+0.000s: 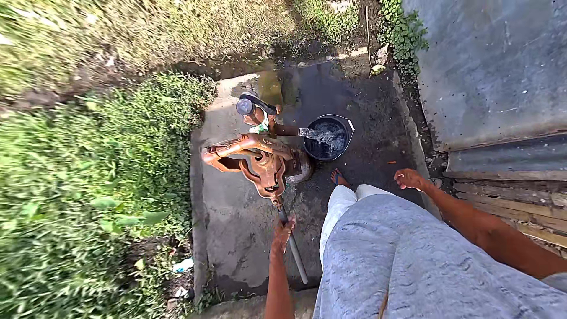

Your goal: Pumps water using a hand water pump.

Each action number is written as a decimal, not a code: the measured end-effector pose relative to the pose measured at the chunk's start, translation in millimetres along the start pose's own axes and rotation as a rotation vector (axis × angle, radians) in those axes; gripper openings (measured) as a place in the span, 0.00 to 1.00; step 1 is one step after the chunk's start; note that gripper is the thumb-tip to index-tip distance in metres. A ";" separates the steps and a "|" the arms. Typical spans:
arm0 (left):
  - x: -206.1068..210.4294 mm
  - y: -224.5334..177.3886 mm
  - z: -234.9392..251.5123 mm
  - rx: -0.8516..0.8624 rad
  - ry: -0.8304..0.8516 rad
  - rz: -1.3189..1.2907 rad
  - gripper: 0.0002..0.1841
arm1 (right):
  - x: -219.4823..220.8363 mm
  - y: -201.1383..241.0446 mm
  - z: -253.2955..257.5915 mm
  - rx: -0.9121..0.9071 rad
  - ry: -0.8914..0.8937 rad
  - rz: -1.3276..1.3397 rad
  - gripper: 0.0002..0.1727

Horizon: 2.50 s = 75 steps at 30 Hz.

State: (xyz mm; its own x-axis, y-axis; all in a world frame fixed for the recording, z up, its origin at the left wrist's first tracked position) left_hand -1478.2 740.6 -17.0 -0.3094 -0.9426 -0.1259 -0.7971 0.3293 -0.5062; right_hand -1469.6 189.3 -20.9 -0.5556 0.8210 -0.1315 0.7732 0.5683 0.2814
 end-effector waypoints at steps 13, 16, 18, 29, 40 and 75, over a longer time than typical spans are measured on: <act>-7.5 -27.7 -133.5 -0.216 -0.181 0.188 0.12 | -55.2 69.4 30.1 -0.025 -0.001 -0.127 0.19; -14.9 -19.3 -115.0 -0.319 -0.332 0.437 0.20 | -51.6 71.9 39.0 0.030 0.022 -0.132 0.20; -16.4 -14.8 -108.0 -0.349 -0.347 0.491 0.21 | -50.2 82.8 45.7 0.011 0.024 -0.145 0.19; -53.9 -46.6 -118.2 -0.167 0.020 0.341 0.32 | -87.8 131.1 84.0 -0.085 -0.007 -0.302 0.15; -118.2 -416.9 -140.2 0.723 -0.365 0.382 0.24 | -132.1 179.0 155.2 -0.159 0.020 -0.284 0.18; -82.7 -497.3 55.4 0.350 -0.869 0.813 0.39 | -57.1 258.5 329.9 -0.151 0.189 0.676 0.14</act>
State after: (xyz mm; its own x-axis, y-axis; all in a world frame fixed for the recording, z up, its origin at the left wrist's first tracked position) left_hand -1027.5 651.7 197.9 -0.0957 -0.2408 -0.9658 -0.3122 0.9286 -0.2006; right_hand -1137.1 307.3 -254.3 -0.0238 0.9593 0.2815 0.9238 -0.0865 0.3729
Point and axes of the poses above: each hand's wrist, its own z-axis towards the middle knuckle, its own x-axis out of the palm, y = z × x, the point moved 10 cm from there along z, towards the middle knuckle, and after that the axes turned 11 degrees about y, right-handed, at the moved point
